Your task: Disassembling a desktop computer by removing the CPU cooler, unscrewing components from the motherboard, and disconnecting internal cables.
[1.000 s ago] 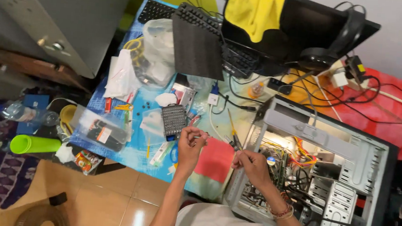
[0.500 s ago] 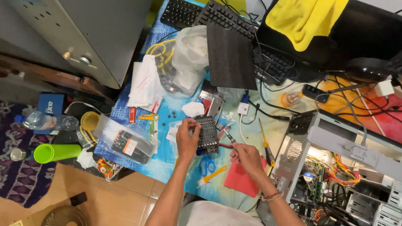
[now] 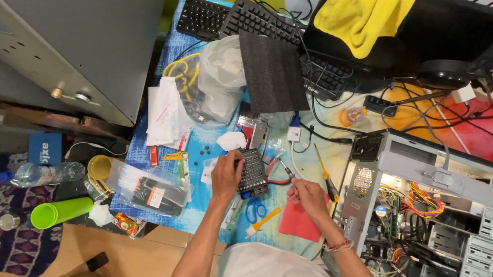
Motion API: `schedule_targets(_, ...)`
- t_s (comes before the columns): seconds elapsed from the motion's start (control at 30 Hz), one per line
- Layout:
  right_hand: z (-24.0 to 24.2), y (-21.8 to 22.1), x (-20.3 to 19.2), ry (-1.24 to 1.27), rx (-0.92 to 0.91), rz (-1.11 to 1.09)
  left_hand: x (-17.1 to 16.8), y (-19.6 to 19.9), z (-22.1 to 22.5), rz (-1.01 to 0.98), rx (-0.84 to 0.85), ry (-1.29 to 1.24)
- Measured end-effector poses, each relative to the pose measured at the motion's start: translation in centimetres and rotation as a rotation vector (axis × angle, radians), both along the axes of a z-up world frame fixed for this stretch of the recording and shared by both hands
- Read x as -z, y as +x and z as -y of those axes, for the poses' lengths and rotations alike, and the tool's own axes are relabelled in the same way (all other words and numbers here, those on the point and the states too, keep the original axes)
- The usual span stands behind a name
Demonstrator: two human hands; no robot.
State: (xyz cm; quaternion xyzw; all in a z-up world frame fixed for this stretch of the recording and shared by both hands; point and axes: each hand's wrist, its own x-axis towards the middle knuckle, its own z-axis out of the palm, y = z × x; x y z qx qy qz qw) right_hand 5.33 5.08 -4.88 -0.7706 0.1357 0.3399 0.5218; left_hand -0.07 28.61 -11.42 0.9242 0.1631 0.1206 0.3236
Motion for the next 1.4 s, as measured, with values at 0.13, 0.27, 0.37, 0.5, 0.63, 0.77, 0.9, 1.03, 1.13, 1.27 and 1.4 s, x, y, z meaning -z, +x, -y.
schedule_targets(0.13,0.2,0.0,-1.3,-0.022,-0.024,-0.001,-1.1,0.3,-0.1,0.036,0.074,0.113)
schedule_targets(0.27,0.4,0.0,-2.0,-0.035,-0.021,0.002,0.3,0.7,-0.3,0.124,0.162,0.39)
schedule_targets(0.37,0.5,0.2,-2.1,-0.03,-0.016,0.012,0.8,0.8,-0.4,0.127,0.178,0.489)
schedule_targets(0.5,1.1,0.1,-2.0,0.008,-0.007,0.027,0.0,0.8,-0.4,0.107,0.209,0.484)
schedule_targets(0.63,1.8,-0.1,-0.3,0.056,0.028,0.021,-2.0,0.6,-0.3,0.099,0.246,0.434)
schedule_targets(0.77,2.0,-0.2,-0.2,0.073,0.024,0.038,-0.5,0.0,-0.6,0.087,0.278,0.473)
schedule_targets(0.9,2.0,-0.2,-0.6,0.054,0.011,0.044,-0.1,-0.3,-0.4,0.068,0.286,0.551)
schedule_targets(1.03,2.0,-0.6,0.1,0.041,0.004,0.058,1.9,-1.1,1.1,0.222,0.341,0.552)
schedule_targets(1.13,2.2,-1.1,0.9,0.03,-0.019,0.059,3.2,-1.9,2.6,0.242,0.45,0.449)
schedule_targets(1.27,2.6,-1.5,1.9,0.073,-0.012,0.075,3.7,-2.0,3.8,0.22,0.427,0.452)
schedule_targets(1.4,2.6,-1.9,2.6,0.072,-0.011,0.099,2.8,-2.0,4.1,0.195,0.424,0.483)
